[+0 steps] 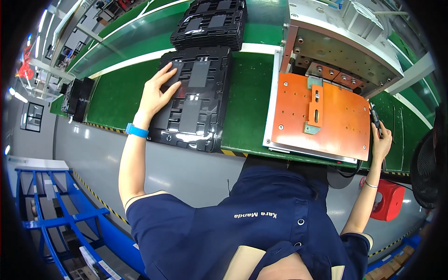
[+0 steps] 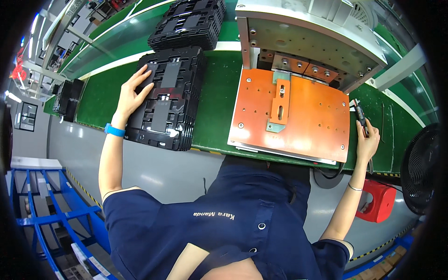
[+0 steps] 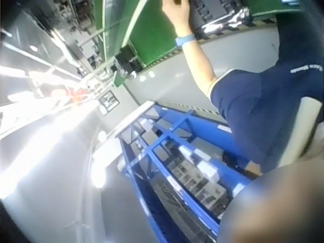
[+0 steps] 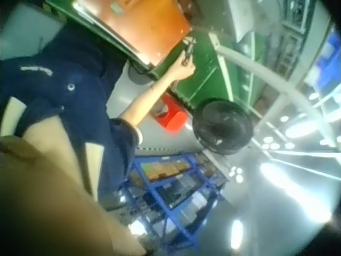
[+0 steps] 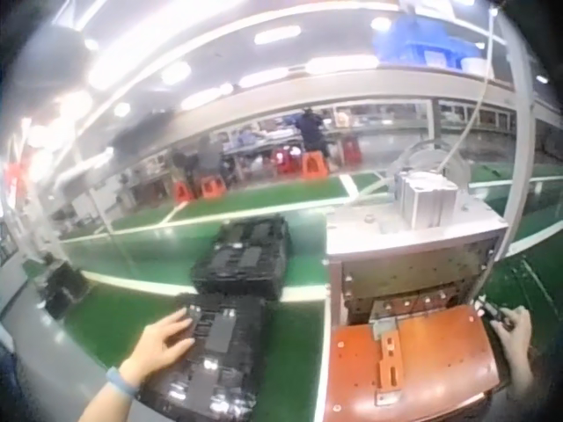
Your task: The person repeatedly picks up small black rectangular components from a stack, places them into an orange jig on a press, and operates the press. They then remove the components and place them back into the stack. This cycle is performed multiple times throughout the video.
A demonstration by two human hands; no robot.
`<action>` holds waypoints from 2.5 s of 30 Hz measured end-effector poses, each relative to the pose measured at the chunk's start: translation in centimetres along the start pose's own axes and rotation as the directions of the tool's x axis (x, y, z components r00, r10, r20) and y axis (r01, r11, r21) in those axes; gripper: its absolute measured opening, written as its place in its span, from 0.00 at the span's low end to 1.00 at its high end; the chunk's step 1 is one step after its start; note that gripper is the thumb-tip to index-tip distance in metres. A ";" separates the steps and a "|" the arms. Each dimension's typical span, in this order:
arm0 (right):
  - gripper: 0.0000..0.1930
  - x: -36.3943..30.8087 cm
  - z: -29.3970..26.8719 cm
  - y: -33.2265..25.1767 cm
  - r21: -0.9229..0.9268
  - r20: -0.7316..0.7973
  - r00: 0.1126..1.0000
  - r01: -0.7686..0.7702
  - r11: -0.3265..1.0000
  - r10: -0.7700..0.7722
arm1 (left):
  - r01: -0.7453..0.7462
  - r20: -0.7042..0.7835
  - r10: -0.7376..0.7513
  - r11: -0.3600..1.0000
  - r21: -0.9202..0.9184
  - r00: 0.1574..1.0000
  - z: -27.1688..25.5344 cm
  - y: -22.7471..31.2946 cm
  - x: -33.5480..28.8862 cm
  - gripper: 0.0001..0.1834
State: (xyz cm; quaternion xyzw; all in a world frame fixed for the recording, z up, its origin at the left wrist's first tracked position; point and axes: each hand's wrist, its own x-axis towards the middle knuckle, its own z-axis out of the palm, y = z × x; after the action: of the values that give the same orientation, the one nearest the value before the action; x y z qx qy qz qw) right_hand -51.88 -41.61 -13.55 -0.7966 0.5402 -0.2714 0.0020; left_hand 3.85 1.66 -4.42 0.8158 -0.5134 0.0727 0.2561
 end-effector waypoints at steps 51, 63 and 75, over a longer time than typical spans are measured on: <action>0.13 0.2 -12.2 -22.0 0.687 0.726 0.573 -0.574 0.446 -0.380 | 0.252 0.504 0.211 0.669 -0.699 0.838 5.3 28.0 7.9 0.13; 0.06 0.3 -9.6 -21.4 0.553 0.185 0.772 0.429 0.714 -0.608 | -0.660 0.395 0.766 0.639 -0.394 0.506 6.9 26.9 3.8 0.43; 0.12 -1.0 -8.2 -21.7 0.288 0.028 0.647 0.725 0.626 -0.762 | -0.651 0.376 0.764 0.645 -0.401 0.525 7.5 26.7 3.7 0.39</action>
State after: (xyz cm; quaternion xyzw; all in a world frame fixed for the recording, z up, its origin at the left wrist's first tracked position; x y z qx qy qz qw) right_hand -37.04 -29.32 -0.56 -0.9590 0.1216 -0.2544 0.0299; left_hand -18.86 -14.12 -0.24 0.4900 -0.8538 -0.1044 0.1415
